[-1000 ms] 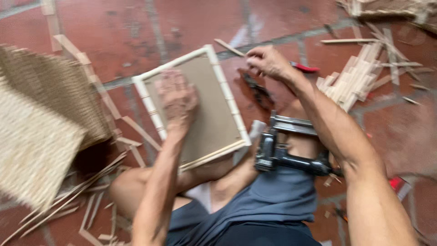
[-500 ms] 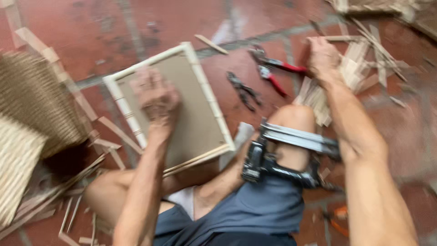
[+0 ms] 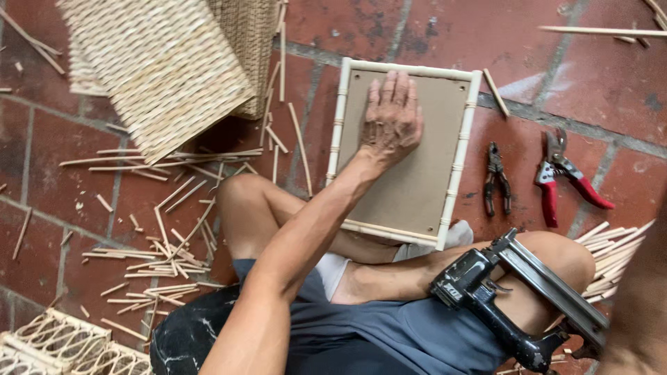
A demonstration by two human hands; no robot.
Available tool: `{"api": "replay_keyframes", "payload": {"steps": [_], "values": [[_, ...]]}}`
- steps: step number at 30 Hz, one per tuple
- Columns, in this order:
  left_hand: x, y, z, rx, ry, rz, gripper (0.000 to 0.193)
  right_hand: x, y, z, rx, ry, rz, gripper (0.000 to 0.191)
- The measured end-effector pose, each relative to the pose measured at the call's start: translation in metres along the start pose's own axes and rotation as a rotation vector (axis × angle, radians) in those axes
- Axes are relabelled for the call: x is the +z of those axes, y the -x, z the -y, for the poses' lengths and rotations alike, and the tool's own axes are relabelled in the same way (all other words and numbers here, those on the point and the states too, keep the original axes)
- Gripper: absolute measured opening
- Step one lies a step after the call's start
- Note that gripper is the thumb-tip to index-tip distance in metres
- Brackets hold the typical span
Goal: The person sits on the floor and assembles a rectangular bamboo frame by attaching a woven mat to a cardboard backing. They use a pneumatic nail gun to secure bamboo strips around the edges and add diagonal supports, then place the finished unit into a larger bamboo structure.
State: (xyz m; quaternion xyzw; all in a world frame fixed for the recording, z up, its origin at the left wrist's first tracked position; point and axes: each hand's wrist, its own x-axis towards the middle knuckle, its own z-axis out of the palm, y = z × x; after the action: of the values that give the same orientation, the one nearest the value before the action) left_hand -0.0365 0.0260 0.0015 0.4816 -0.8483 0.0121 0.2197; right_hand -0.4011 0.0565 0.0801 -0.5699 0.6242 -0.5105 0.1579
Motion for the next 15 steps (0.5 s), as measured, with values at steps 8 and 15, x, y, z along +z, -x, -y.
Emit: {"api": "replay_keyframes", "payload": {"steps": [8,15], "values": [[-0.011,-0.004,0.006,-0.010,0.108,-0.124,0.046,0.152,0.038,0.071,0.261,-0.564,0.147,0.002],[-0.011,-0.001,0.008,-0.072,0.026,-0.105,0.067,0.168,0.046,0.029,0.301,-0.274,0.136,0.011]]}}
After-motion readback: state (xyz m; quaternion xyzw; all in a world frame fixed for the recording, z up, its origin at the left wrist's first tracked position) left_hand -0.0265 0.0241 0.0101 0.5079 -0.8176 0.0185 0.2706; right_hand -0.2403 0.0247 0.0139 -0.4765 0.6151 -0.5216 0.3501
